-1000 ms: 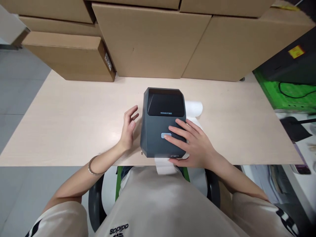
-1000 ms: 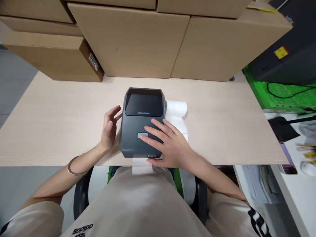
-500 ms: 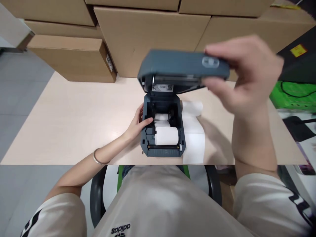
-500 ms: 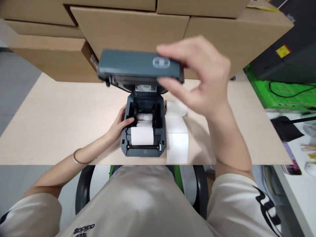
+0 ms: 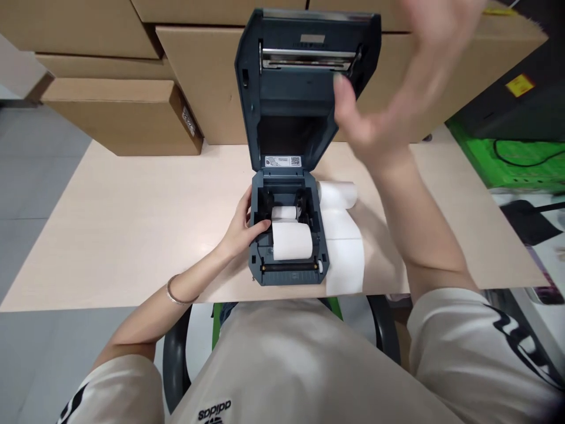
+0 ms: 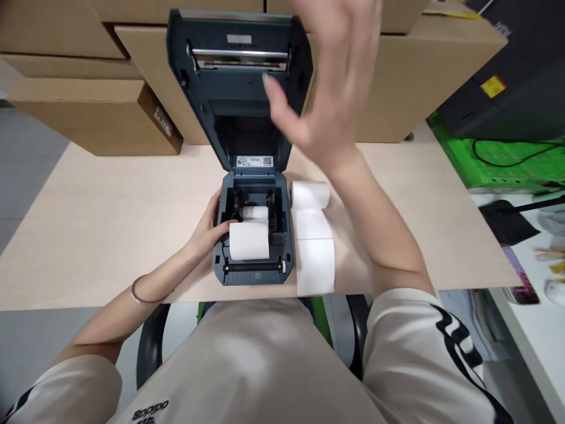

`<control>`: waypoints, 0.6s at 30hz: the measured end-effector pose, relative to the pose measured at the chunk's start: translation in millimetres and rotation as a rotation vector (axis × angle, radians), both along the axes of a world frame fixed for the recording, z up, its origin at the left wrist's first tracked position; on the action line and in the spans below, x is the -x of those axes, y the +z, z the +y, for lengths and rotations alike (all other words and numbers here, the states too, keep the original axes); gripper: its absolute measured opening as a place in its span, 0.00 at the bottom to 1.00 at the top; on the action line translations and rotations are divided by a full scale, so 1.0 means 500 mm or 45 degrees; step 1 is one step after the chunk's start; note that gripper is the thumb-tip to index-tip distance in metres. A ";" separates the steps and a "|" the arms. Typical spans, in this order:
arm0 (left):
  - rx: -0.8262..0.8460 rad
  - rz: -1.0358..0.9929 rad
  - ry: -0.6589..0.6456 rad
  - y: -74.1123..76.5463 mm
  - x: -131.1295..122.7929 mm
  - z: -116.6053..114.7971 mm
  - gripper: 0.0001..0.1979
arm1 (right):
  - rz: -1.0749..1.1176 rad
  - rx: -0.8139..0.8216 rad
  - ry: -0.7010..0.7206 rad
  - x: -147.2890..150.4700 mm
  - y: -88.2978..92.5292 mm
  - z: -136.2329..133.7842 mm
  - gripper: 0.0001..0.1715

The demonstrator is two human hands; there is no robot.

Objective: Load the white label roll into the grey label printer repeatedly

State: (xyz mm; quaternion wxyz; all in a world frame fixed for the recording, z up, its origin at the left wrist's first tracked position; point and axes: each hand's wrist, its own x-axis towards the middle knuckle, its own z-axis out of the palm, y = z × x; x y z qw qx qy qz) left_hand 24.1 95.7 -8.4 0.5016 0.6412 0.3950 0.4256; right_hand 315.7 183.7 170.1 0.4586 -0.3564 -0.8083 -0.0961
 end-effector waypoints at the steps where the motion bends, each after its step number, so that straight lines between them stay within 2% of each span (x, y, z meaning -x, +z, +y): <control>1: -0.013 0.013 0.000 0.002 0.001 0.000 0.47 | -0.156 -0.096 -0.051 0.009 -0.025 -0.027 0.24; 3: -0.044 0.050 -0.003 0.006 0.002 0.000 0.47 | -0.587 -0.088 -0.006 0.037 -0.070 -0.074 0.20; 5: -0.069 0.096 -0.004 0.011 0.004 -0.002 0.46 | -0.926 0.115 0.135 0.071 -0.103 -0.105 0.24; 7: -0.072 0.132 -0.009 0.015 0.004 -0.004 0.45 | -1.099 0.330 0.155 0.100 -0.124 -0.119 0.23; 11: -0.036 0.160 0.003 0.012 0.004 -0.006 0.46 | -1.197 0.645 0.130 0.128 -0.145 -0.122 0.11; 14: -0.026 0.167 0.017 0.000 0.005 -0.004 0.46 | -1.189 0.724 0.197 0.137 -0.148 -0.123 0.06; 16: -0.045 0.176 0.008 -0.007 0.008 -0.002 0.46 | -1.160 0.739 0.182 0.135 -0.137 -0.134 0.08; 18: -0.084 0.175 -0.013 -0.010 0.011 -0.001 0.45 | -1.030 0.708 0.125 0.116 -0.110 -0.155 0.12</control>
